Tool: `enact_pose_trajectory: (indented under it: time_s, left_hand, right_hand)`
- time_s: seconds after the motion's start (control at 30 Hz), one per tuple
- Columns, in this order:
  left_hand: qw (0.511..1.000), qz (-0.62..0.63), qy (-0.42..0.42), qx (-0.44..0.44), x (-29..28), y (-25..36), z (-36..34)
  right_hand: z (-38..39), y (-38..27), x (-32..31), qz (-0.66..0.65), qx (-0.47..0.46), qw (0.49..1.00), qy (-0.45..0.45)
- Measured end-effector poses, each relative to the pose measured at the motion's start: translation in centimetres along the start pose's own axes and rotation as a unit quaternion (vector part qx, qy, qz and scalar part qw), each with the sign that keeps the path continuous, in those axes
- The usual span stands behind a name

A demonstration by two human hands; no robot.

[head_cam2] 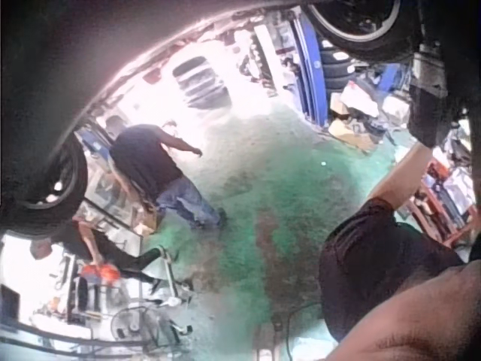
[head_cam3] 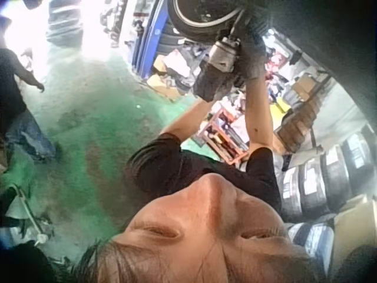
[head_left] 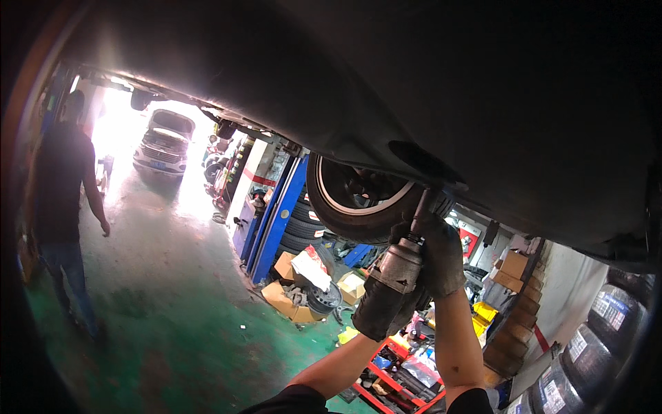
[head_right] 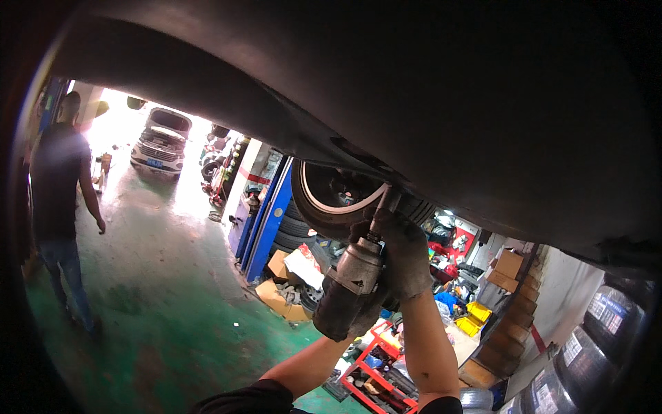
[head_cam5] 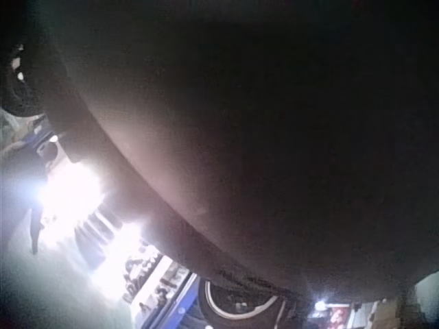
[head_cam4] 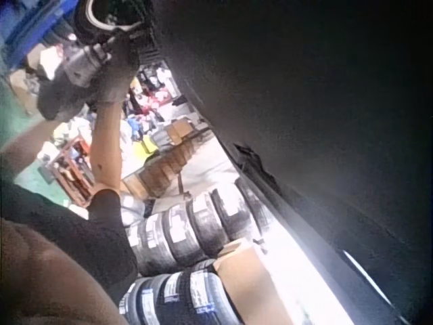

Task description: The person removes a bolt from the underside of a lifted car using a power tool, then retrieves a socket from a tool kit and attaches it to a cordless impact wrench. The person uses the impact wrench to tighten bolts on the car's undercarriage while another person assists nearby.

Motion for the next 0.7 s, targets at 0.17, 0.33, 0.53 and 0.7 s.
enact_pose_trajectory:
  time_s: [0.17,0.33,0.53,0.7]
  left_hand:
    - [0.975,-0.169,0.001,0.147,-0.9,-1.7,-0.5]
    - [0.991,0.122,-0.033,-0.041,-0.7,-2.6,-1.2]
    - [0.979,0.196,-0.041,-0.027,1.0,-3.7,-2.2]
    - [0.965,0.248,-0.075,-0.038,1.6,-4.4,-2.4]
  right_hand:
    - [-0.8,-0.3,-1.0,0.168,-0.191,0.961,-0.106]
    - [-0.3,-1.6,-0.5,0.171,-0.097,0.978,-0.068]
    - [-0.1,-3.0,1.0,0.061,-0.003,0.998,0.009]
    - [-0.6,-3.4,0.8,0.085,-0.007,0.996,0.013]
Point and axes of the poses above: each hand's wrist, its own z-axis away from the middle knuckle, its own x-axis out of the palm, y = z × x, the point moved 1 cm from there along -z, towards the middle knuckle, and after that the axes turned 10 degrees about z, right-handed, at the moved point
